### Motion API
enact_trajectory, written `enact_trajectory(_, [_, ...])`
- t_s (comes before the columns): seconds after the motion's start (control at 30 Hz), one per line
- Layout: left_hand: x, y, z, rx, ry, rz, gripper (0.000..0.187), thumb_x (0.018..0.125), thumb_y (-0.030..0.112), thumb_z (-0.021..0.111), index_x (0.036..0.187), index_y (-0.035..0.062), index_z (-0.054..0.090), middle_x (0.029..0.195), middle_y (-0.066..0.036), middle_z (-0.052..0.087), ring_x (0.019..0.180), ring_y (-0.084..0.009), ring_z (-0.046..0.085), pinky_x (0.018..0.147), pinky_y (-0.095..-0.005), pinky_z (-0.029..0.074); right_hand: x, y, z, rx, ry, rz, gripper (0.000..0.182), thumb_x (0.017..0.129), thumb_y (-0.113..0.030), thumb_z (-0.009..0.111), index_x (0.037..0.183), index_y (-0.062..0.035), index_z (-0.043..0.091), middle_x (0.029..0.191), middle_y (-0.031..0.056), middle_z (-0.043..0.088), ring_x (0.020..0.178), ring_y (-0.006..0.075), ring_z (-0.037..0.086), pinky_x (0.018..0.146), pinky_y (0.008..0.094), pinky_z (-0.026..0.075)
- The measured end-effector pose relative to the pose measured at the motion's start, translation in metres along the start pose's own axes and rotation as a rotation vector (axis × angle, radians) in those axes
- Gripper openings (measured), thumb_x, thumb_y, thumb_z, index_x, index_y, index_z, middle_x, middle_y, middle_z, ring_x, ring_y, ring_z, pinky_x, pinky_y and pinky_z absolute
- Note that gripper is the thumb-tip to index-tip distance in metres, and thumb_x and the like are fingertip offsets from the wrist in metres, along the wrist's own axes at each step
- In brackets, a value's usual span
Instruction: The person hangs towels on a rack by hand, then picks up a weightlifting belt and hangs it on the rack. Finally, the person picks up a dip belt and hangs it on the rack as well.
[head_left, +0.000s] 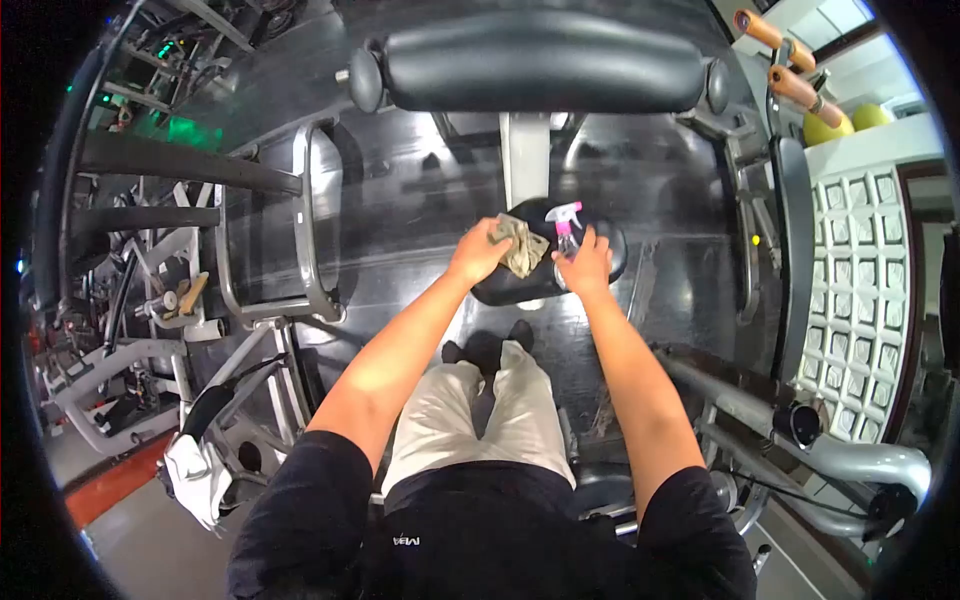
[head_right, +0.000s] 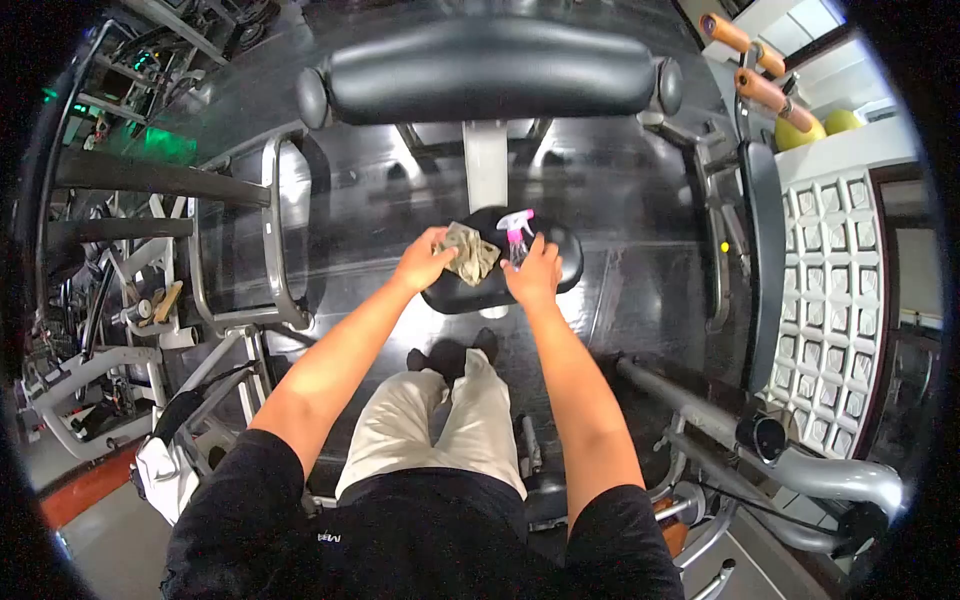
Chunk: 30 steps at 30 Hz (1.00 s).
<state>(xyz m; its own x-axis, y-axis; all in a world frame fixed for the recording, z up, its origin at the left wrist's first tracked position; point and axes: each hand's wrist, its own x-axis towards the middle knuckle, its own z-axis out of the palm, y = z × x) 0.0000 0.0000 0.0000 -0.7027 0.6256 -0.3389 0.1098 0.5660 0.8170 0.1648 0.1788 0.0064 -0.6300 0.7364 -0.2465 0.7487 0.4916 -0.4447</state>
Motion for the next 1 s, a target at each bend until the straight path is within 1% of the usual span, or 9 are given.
enact_trajectory(0.07, [-0.018, -0.005, -0.012, -0.148, -0.011, -0.038, 0.043, 0.098, 0.019, 0.07, 0.136, 0.0029, 0.06, 0.122, -0.015, 0.072, 0.113, -0.0219, 0.068, 0.101, -0.0348, 0.051, -0.013, -0.001, 0.01, 0.11, 0.05, -0.093, 0.074, 0.084, -0.03, 0.084, 0.144, -0.003, 0.05, 0.136, 0.0227, 0.052, 0.125, 0.0448, 0.052, 0.105, 0.0554, 0.044])
enact_trajectory(0.1, [-0.028, 0.054, -0.026, -0.297, -0.004, 0.049, 0.041, 0.098, 0.017, 0.069, 0.135, 0.0021, 0.06, 0.12, -0.013, 0.072, 0.11, -0.0202, 0.068, 0.099, -0.0338, 0.052, -0.014, -0.018, -0.062, 0.135, 0.179, -0.21, 0.059, 0.084, -0.024, 0.083, 0.133, -0.002, 0.059, 0.131, 0.0229, 0.055, 0.122, 0.0441, 0.054, 0.105, 0.0523, 0.045])
enact_trajectory(0.17, [-0.074, 0.073, -0.069, -0.44, 0.007, 0.071, 0.038, 0.098, 0.012, 0.067, 0.133, 0.0004, 0.06, 0.116, -0.011, 0.073, 0.105, -0.0169, 0.068, 0.094, -0.0317, 0.053, -0.048, -0.053, -0.087, 0.279, 0.192, -0.356, 0.04, 0.086, -0.015, 0.08, 0.12, -0.0018, 0.064, 0.123, 0.0213, 0.059, 0.115, 0.0394, 0.059, 0.1, 0.0474, 0.048])
enact_trajectory(0.23, [-0.112, 0.107, -0.124, -0.533, 0.026, 0.044, 0.033, 0.1, 0.011, 0.065, 0.131, 0.0005, 0.062, 0.114, -0.009, 0.072, 0.102, -0.0152, 0.068, 0.09, -0.0309, 0.054, -0.075, -0.106, -0.126, 0.47, 0.098, -0.337, 0.029, 0.087, -0.009, 0.076, 0.113, -0.0016, 0.066, 0.113, 0.0183, 0.062, 0.106, 0.0341, 0.064, 0.094, 0.0441, 0.051])
enact_trajectory(0.27, [-0.134, 0.113, -0.145, -0.584, 0.042, 0.031, 0.032, 0.1, 0.011, 0.065, 0.131, 0.0011, 0.062, 0.115, -0.009, 0.072, 0.102, -0.015, 0.067, 0.089, -0.0308, 0.054, -0.087, -0.123, -0.14, 0.461, 0.084, -0.411, 0.024, 0.09, -0.007, 0.073, 0.112, -0.0018, 0.066, 0.11, 0.0149, 0.065, 0.096, 0.0271, 0.068, 0.085, 0.0386, 0.055])
enact_trajectory(0.4, [-0.232, 0.126, -0.215, -0.718, 0.237, 0.018, 0.028, 0.099, 0.008, 0.063, 0.126, 0.0013, 0.065, 0.107, -0.007, 0.072, 0.089, -0.0123, 0.065, 0.08, -0.0284, 0.053, -0.121, -0.203, -0.183, 0.686, -0.174, -0.403, 0.02, 0.096, -0.007, 0.07, 0.115, -0.003, 0.065, 0.105, 0.0076, 0.072, 0.088, 0.0154, 0.071, 0.077, 0.0297, 0.055])
enact_trajectory(0.53, [-0.325, 0.116, -0.265, -0.761, 0.465, -0.011, 0.025, 0.098, 0.012, 0.066, 0.122, 0.0034, 0.067, 0.098, -0.003, 0.067, 0.081, -0.0096, 0.059, 0.073, -0.0252, 0.047, -0.146, -0.272, -0.19, 0.78, -0.445, -0.506, 0.026, 0.099, -0.007, 0.068, 0.124, -0.0039, 0.061, 0.1, 0.0055, 0.071, 0.087, 0.0113, 0.068, 0.08, 0.0265, 0.054])
enact_trajectory(0.6, [-0.365, 0.112, -0.283, -0.806, 0.595, -0.007, 0.025, 0.096, 0.012, 0.067, 0.12, 0.004, 0.068, 0.094, -0.002, 0.065, 0.074, -0.0078, 0.053, 0.068, -0.0236, 0.043, -0.163, -0.312, -0.193, 0.806, -0.555, -0.603, 0.027, 0.099, -0.003, 0.066, 0.125, -0.0034, 0.06, 0.102, 0.0054, 0.067, 0.09, 0.0127, 0.068, 0.081, 0.0276, 0.055])
enact_trajectory(1.0, [-0.548, 0.057, -0.374, -0.909, 1.191, 0.082, 0.029, 0.094, 0.013, 0.072, 0.121, 0.0036, 0.066, 0.095, -0.003, 0.066, 0.079, -0.0096, 0.058, 0.072, -0.0258, 0.046, -0.294, -0.529, -0.123, 0.766, -0.947, -0.984, 0.032, 0.101, -0.005, 0.066, 0.131, 0.0, 0.057, 0.103, 0.0055, 0.068, 0.09, 0.0128, 0.07, 0.08, 0.0248, 0.054])
